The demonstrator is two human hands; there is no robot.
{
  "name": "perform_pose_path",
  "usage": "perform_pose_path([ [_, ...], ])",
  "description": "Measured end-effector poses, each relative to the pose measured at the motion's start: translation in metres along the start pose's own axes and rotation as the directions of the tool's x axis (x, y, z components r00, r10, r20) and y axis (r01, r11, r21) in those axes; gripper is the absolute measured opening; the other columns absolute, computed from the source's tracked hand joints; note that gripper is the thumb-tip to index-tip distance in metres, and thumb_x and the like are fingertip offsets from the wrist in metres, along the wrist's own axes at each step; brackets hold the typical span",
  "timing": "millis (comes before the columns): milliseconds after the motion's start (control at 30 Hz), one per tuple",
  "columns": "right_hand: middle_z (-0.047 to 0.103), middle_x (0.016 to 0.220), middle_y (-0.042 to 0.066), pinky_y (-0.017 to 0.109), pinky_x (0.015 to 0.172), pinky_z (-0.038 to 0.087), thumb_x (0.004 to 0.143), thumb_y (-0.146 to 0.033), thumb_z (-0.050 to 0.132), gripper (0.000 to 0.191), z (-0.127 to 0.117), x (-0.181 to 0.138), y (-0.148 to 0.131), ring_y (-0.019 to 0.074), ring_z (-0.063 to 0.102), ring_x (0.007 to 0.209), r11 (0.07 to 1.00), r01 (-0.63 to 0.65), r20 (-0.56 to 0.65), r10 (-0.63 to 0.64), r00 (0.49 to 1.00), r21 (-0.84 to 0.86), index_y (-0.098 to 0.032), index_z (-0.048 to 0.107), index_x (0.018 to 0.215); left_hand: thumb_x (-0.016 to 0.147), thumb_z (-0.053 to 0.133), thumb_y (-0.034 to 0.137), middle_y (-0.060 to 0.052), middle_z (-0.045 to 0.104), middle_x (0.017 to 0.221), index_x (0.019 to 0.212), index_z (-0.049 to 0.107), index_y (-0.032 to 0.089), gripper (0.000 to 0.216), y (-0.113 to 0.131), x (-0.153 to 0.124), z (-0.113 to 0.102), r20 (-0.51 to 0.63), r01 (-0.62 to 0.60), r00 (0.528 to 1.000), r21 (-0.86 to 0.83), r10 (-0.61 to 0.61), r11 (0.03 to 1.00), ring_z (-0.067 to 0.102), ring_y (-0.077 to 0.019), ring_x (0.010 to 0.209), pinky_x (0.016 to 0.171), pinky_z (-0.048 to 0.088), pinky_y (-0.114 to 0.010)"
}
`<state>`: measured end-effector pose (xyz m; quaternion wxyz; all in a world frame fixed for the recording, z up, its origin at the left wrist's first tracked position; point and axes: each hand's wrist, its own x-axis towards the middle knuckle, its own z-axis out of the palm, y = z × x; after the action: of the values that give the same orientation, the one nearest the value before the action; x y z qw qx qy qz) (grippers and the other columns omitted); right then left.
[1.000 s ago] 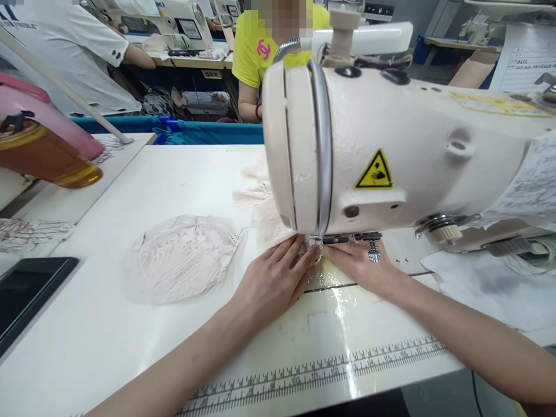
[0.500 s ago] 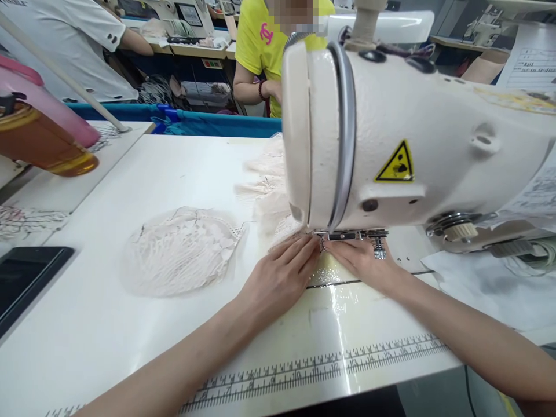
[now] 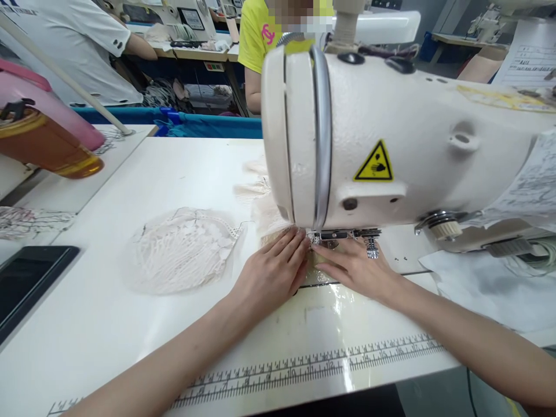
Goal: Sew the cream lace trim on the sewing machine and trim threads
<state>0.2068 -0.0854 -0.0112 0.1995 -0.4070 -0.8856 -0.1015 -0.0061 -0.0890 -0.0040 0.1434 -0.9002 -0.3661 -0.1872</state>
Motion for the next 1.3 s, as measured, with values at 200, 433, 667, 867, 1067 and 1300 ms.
perform_pose_path([
  [200, 0.070, 0.103, 0.006, 0.040, 0.077, 0.047, 0.097, -0.050, 0.043, 0.036, 0.004, -0.002, -0.002, 0.0225, 0.065, 0.079, 0.996, -0.011, -0.025, 0.009, 1.000, -0.089, -0.033, 0.062, 0.123, 0.094, 0.046, 0.024, -0.014, 0.067, 0.119, 0.117, 0.065, 0.008, 0.034, 0.000, 0.001, 0.000, 0.041, 0.047, 0.998, -0.080, -0.044, 0.996, 0.061, -0.0280, 0.116, 0.102, 0.051, -0.044],
  [433, 0.070, 0.106, 0.006, 0.043, 0.083, 0.045, 0.097, -0.049, 0.045, 0.039, 0.009, -0.004, -0.002, 0.0239, 0.065, 0.083, 0.988, -0.017, -0.052, 0.009, 0.999, -0.155, -0.031, 0.056, 0.129, 0.095, 0.044, 0.028, -0.015, 0.065, 0.123, 0.121, 0.062, 0.007, 0.038, 0.000, 0.002, -0.001, 0.075, 0.076, 0.995, -0.078, -0.070, 0.994, 0.058, -0.0297, 0.119, 0.100, 0.052, -0.046],
  [667, 0.069, 0.111, 0.004, 0.038, 0.088, 0.041, 0.098, -0.039, 0.046, 0.030, 0.002, 0.001, 0.000, 0.0195, 0.064, 0.087, 0.994, 0.027, -0.064, -0.034, 0.997, -0.104, -0.024, 0.064, 0.117, 0.094, 0.045, 0.028, -0.015, 0.061, 0.128, 0.124, 0.061, 0.007, 0.040, -0.002, 0.004, -0.002, 0.099, 0.088, 0.992, -0.089, -0.079, 0.992, 0.055, -0.0314, 0.121, 0.099, 0.050, -0.047],
  [867, 0.072, 0.096, 0.003, 0.031, 0.071, 0.041, 0.098, -0.031, 0.045, 0.026, 0.002, 0.003, 0.010, 0.0192, 0.064, 0.085, 0.994, -0.045, -0.071, 0.052, 0.996, 0.101, -0.023, 0.069, 0.098, 0.095, 0.042, 0.034, -0.014, 0.060, 0.131, 0.129, 0.057, 0.007, 0.045, 0.001, 0.003, -0.003, 0.176, 0.129, 0.978, -0.071, -0.115, 0.989, 0.048, -0.0305, 0.128, 0.106, 0.043, -0.047],
  [1067, 0.070, 0.071, 0.003, 0.030, 0.061, 0.038, 0.093, -0.037, 0.052, 0.026, 0.015, 0.000, 0.020, 0.0179, 0.061, 0.061, 0.988, -0.075, -0.192, 0.100, 0.976, 0.133, -0.021, 0.071, 0.084, 0.097, 0.039, 0.035, -0.010, 0.057, 0.135, 0.132, 0.053, 0.012, 0.044, 0.009, 0.001, -0.007, 0.172, 0.106, 0.979, 0.020, -0.108, 0.994, 0.048, -0.0234, 0.128, 0.104, 0.042, -0.039],
  [1300, 0.066, 0.062, 0.000, 0.030, 0.060, 0.034, 0.097, -0.033, 0.048, 0.027, 0.015, -0.003, 0.023, 0.0138, 0.053, 0.050, 0.999, 0.037, -0.261, -0.027, 0.965, 0.035, -0.018, 0.068, 0.089, 0.096, 0.045, 0.031, -0.008, 0.067, 0.113, 0.111, 0.063, 0.017, 0.027, -0.009, -0.019, -0.036, 0.173, 0.499, 0.861, -0.102, -0.479, 0.860, 0.060, -0.0207, 0.103, 0.082, 0.050, -0.035],
])
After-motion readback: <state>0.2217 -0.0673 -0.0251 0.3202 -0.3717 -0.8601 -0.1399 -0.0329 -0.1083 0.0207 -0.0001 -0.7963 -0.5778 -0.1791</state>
